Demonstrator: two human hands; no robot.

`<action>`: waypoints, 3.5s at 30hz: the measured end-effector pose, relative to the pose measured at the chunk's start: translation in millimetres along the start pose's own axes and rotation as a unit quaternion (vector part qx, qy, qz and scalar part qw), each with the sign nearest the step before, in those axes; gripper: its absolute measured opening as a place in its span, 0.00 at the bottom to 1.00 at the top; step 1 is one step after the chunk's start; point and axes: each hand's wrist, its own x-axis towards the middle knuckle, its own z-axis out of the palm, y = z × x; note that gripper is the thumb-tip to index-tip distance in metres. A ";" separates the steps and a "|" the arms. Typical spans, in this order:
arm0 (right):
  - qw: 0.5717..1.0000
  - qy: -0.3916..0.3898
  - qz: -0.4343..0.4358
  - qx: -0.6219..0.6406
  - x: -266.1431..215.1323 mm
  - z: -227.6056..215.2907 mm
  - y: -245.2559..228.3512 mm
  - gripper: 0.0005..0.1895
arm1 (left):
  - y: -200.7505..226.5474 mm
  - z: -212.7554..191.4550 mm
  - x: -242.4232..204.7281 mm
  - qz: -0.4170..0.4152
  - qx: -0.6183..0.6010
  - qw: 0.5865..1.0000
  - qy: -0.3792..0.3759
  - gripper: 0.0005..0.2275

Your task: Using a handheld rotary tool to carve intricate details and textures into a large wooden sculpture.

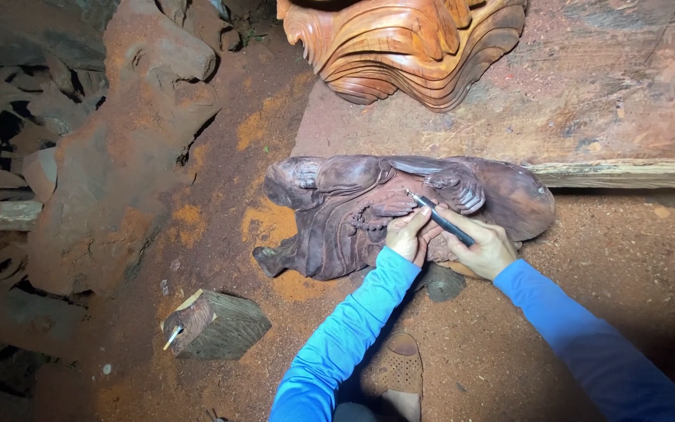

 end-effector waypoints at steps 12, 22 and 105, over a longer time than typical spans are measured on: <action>1.000 0.009 -0.009 -0.011 1.2 3.8 -1.0 0.22 | 16.6 18.9 -14.5 0.001 -0.014 1.000 0.003 0.06; 1.000 0.010 0.011 -0.012 1.2 5.8 -2.9 0.23 | 15.9 18.0 -13.5 0.000 -0.015 1.000 0.008 0.07; 0.996 0.030 -0.055 -0.065 2.3 9.5 -8.6 0.21 | 3.7 6.4 -6.7 -0.016 -0.004 1.000 0.010 0.07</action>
